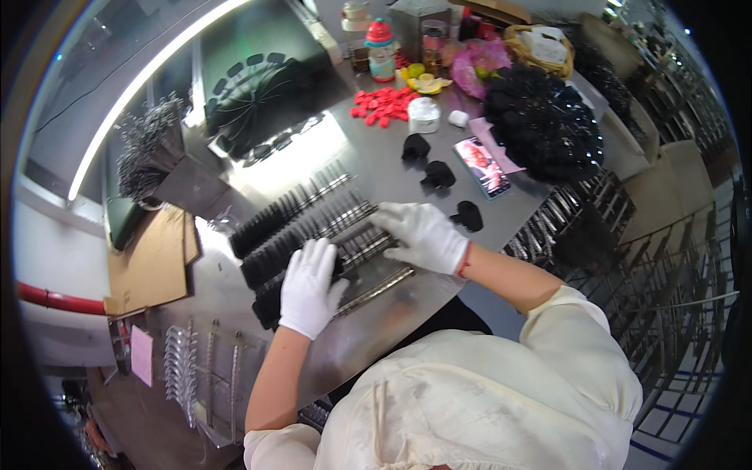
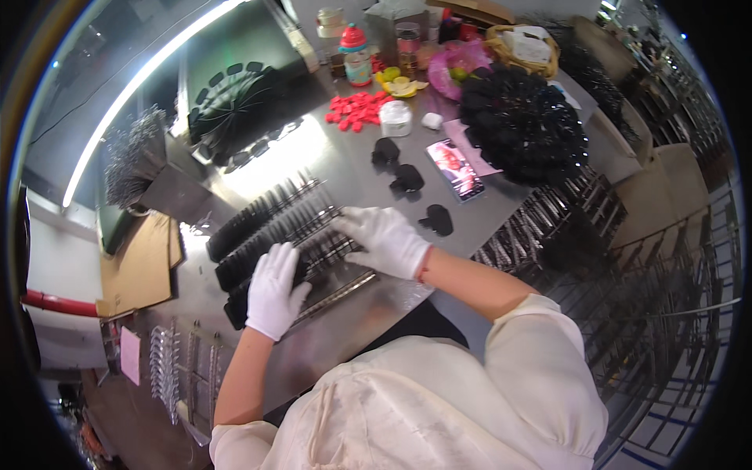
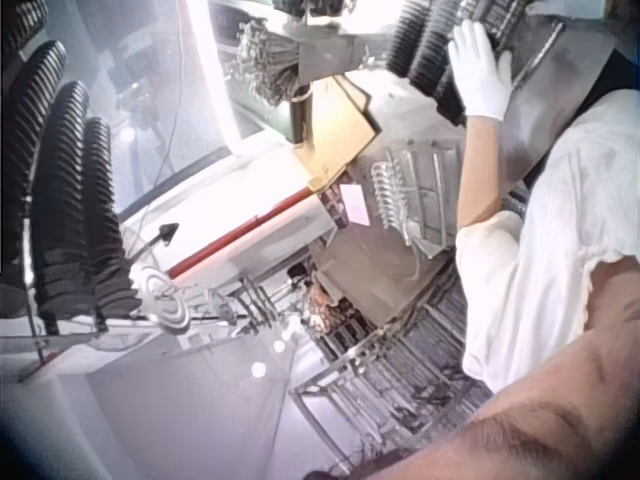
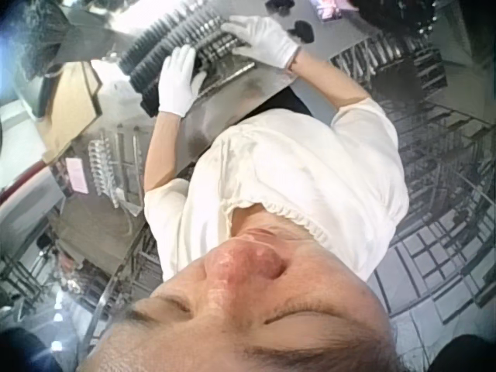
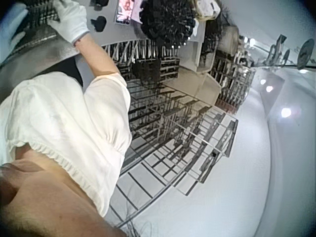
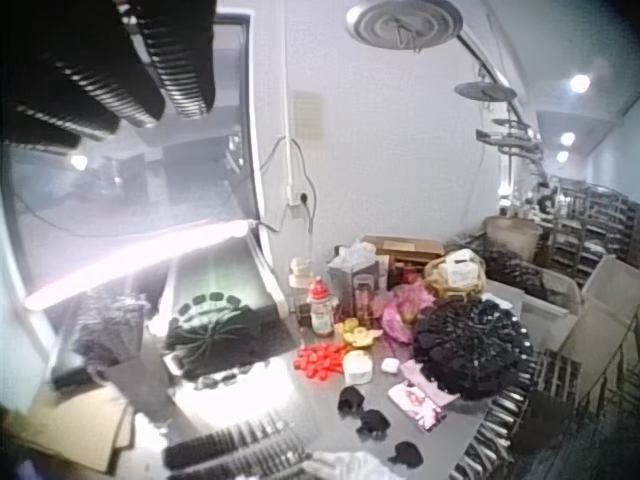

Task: The person assembles black plastic components onto metal racks at a workbench. They repeatedly pick up black plastic pieces, attach them to the racks, and place the completed racks on the table. The person also handles clear plastic racks and organizes the components during the process.

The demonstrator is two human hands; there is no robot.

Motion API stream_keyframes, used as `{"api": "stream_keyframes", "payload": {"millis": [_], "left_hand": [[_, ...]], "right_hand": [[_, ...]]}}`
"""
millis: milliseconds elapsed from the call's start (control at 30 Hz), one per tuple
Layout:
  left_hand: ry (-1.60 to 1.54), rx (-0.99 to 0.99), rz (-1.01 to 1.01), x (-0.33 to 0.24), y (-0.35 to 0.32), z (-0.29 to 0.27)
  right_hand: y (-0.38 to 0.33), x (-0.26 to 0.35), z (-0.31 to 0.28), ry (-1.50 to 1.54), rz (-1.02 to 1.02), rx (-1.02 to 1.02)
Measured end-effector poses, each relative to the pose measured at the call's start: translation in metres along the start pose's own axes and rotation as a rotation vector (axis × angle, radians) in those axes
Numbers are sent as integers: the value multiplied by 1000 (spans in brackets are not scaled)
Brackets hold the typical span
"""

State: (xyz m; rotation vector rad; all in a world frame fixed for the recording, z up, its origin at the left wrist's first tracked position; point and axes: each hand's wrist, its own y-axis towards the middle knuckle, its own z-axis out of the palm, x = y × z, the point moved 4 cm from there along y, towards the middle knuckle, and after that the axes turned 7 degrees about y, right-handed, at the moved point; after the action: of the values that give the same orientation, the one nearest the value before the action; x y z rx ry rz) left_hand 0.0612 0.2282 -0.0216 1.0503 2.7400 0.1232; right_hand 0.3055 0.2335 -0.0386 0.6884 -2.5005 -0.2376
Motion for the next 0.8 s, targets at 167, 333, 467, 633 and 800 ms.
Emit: {"api": "stream_keyframes", "payload": {"millis": [167,333,467,633,800], "left_hand": [[135,40,36,-11,-29,5],[60,36,153,-39,1,12],[23,153,30,-31,23,-11],[73,-17,136,-18,1,-33],[125,-32,-82,-2,26,-44]], "right_hand": [[-40,-1,10,181,175,-36],[-67,-3,73,-55,219,-39],[-63,-11,78,-29,280,-106],[-42,26,38,60,347,-48],[-36,53,17,87,344,-24]]}}
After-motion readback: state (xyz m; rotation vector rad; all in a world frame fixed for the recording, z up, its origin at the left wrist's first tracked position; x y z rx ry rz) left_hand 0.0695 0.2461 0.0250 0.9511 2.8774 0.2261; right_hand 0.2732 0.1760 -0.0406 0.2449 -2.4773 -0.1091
